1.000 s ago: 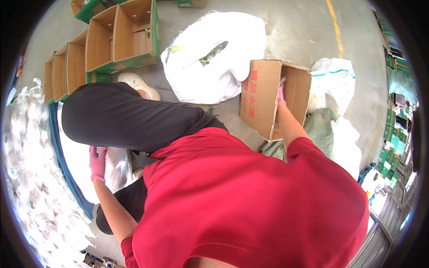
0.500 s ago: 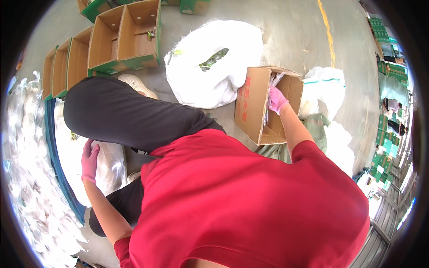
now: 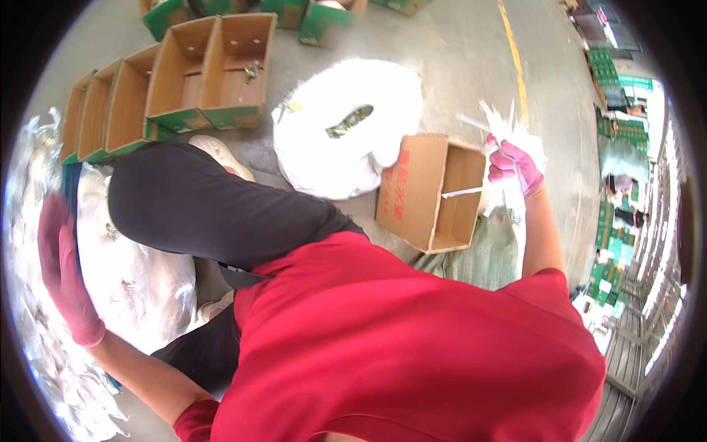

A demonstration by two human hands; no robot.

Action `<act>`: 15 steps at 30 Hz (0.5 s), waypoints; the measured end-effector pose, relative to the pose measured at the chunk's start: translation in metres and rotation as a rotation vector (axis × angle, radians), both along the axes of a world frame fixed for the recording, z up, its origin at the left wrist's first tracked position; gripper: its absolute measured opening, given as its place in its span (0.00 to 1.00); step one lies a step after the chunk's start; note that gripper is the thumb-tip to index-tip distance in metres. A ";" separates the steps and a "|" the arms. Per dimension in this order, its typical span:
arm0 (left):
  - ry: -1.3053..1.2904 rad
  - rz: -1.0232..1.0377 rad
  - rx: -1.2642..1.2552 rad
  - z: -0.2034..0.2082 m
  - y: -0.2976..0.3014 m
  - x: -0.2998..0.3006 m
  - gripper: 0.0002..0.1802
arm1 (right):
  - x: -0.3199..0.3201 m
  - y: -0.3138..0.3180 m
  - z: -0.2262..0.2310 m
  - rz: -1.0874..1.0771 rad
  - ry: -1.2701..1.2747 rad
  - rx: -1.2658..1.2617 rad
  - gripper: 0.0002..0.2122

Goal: The person uses a knife to cut open a large plastic bag, sets up cardboard boxes, and places packets into the boxes. The person then removes cauliflowers from the large plastic bag and places them into the cardboard boxes.

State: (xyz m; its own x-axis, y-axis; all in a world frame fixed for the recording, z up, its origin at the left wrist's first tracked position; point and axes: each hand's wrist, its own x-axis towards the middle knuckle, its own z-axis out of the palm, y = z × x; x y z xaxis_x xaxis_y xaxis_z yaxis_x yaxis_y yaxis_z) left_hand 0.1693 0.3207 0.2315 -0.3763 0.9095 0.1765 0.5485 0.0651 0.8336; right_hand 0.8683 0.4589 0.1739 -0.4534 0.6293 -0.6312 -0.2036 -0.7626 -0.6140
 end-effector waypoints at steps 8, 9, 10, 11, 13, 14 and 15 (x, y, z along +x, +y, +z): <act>0.461 -0.454 0.228 -0.018 0.141 0.176 0.43 | -0.260 0.130 0.030 0.727 0.285 0.365 0.17; 0.520 -0.387 0.183 -0.030 0.154 0.174 0.41 | -0.290 0.139 0.028 0.779 0.317 0.341 0.17; 0.482 -0.410 0.179 -0.033 0.166 0.162 0.37 | -0.318 0.143 0.028 0.798 0.367 0.305 0.15; 0.555 -0.457 -0.018 -0.029 0.181 0.148 0.29 | -0.342 0.148 0.023 0.810 0.416 0.263 0.13; 0.634 -0.536 -0.082 -0.028 0.198 0.104 0.23 | -0.372 0.166 0.015 0.878 0.569 0.160 0.11; 0.588 -0.472 -0.148 -0.024 0.200 0.079 0.22 | -0.381 0.178 0.013 0.880 0.620 0.127 0.10; 0.545 -0.406 -0.217 -0.023 0.199 0.053 0.21 | -0.392 0.191 0.007 0.885 0.677 0.092 0.10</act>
